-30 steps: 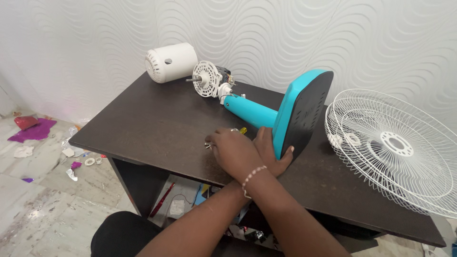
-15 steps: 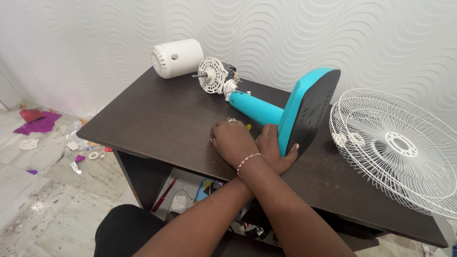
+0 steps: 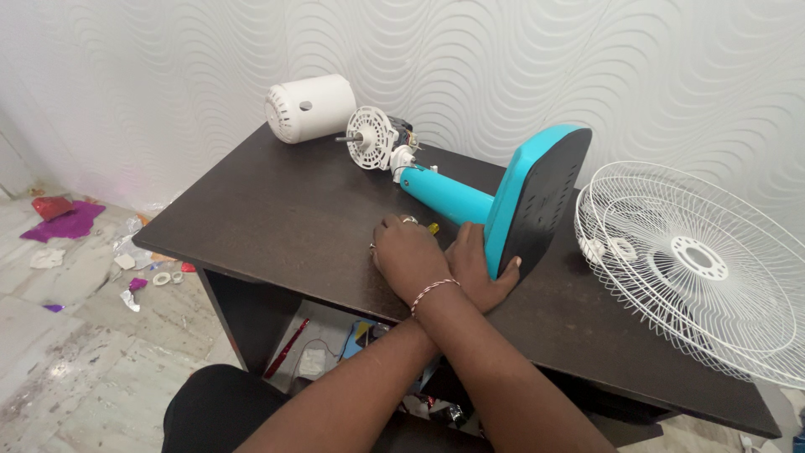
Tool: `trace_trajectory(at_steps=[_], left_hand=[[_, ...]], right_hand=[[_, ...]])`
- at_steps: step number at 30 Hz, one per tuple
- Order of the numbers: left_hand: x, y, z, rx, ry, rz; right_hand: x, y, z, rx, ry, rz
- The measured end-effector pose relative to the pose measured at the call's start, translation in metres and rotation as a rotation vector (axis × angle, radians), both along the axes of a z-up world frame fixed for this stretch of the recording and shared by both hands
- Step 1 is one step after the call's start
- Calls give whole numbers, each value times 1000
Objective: The person disassembles a teal LG electric fan on a dark table, using a yellow screwdriver to remove screws from the motor housing and detaching the motor from the neck. The person then removes the rear control panel cover and sets it aside.
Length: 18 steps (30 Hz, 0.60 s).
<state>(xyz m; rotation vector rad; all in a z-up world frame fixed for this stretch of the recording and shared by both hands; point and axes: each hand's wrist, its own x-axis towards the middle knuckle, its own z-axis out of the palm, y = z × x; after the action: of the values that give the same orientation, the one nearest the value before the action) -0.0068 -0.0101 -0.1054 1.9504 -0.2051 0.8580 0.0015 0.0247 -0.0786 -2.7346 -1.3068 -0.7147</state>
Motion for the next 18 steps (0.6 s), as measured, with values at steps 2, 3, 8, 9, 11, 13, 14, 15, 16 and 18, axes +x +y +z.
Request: trace_trajectory(at_steps=[2, 3, 8, 9, 11, 13, 14, 15, 16, 18], left_hand=[[0, 0, 1, -10, 4, -11], [0, 0, 1, -10, -12, -5], [0, 0, 0, -15, -34, 9], [0, 0, 0, -12, -24, 11], [1, 1, 0, -8, -22, 6], [0, 2, 0, -10, -38, -9], [0, 1, 0, -4, -26, -10], [0, 1, 0, 2, -15, -10], [0, 1, 0, 8, -5, -10], [0, 1, 1, 16, 16, 17]], right_hand=[[0, 0, -1, 7, -4, -4], [1, 0, -1, -8, 8, -13], [2, 1, -4, -13, -14, -11], [3, 1, -4, -12, -18, -4], [4, 1, -4, -8, -27, 9], [4, 1, -4, 47, -11, 42], [4, 1, -4, 75, -2, 59], [4, 2, -3, 105, 51, 51], [4, 2, -2, 135, 104, 43], [2, 2, 3, 227, 181, 68]])
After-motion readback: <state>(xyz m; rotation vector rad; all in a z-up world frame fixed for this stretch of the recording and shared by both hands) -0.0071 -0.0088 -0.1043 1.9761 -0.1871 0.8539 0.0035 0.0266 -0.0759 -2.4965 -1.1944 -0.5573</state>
